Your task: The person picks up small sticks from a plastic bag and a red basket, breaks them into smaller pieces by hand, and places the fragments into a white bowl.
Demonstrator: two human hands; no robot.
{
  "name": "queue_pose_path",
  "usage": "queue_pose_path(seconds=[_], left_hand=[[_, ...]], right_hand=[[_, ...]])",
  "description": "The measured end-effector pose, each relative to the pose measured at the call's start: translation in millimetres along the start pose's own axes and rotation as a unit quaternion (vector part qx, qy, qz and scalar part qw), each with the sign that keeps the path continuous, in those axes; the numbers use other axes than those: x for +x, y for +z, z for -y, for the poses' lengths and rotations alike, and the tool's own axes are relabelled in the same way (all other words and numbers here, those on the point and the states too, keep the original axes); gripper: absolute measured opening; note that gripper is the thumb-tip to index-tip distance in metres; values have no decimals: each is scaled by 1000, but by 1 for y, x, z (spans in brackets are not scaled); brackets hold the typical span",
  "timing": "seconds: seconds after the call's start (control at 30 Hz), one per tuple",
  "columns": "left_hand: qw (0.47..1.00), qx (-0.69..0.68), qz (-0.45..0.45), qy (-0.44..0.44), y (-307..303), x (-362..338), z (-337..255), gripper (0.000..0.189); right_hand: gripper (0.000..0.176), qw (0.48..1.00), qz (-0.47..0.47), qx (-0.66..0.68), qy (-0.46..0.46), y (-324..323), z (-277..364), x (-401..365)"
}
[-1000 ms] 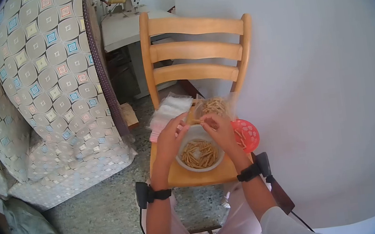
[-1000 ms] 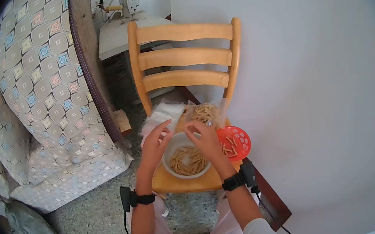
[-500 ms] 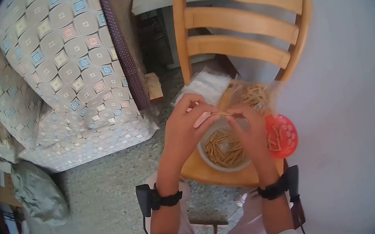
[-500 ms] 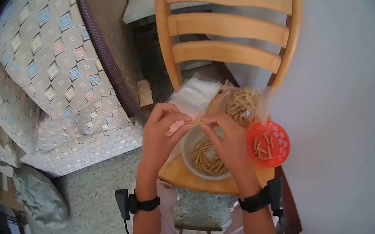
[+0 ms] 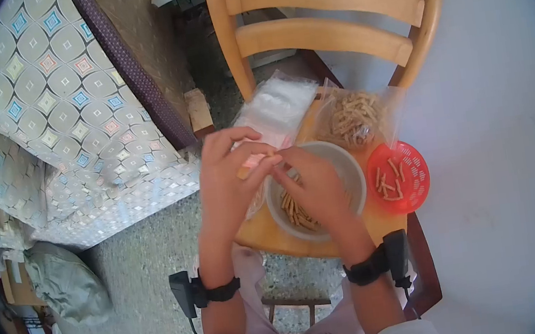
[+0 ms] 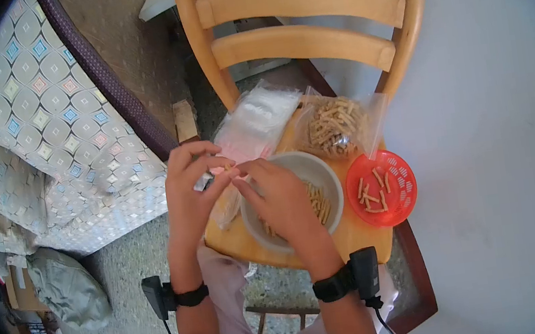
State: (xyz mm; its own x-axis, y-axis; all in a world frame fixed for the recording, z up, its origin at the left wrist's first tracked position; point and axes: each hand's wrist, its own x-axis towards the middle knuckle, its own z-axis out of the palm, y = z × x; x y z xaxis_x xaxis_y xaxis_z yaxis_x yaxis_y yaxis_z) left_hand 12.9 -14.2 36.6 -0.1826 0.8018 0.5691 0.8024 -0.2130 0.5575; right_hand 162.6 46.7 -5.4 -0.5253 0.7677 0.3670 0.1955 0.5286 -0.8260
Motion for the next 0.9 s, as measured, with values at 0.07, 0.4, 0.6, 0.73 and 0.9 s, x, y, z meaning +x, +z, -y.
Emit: queue_pose_path(seconds=[0.07, 0.4, 0.6, 0.73, 0.9], left_hand=[[996, 54, 67, -23, -9, -5, 15, 14], [957, 130, 243, -95, -15, -21, 39, 16], [949, 117, 235, -174, -17, -30, 49, 15], [930, 121, 292, -187, -14, -38, 58, 17], [916, 129, 312, -216, -18, -31, 52, 18]], right_hand=[[25, 999, 45, -20, 4, 1, -12, -7], [39, 940, 203, -235, 143, -36, -66, -38], [31, 913, 223, -313, 137, -24, -63, -37], [15, 926, 197, -282, 154, -22, -75, -35], [17, 930, 140, -323, 107, -17, -74, -41]])
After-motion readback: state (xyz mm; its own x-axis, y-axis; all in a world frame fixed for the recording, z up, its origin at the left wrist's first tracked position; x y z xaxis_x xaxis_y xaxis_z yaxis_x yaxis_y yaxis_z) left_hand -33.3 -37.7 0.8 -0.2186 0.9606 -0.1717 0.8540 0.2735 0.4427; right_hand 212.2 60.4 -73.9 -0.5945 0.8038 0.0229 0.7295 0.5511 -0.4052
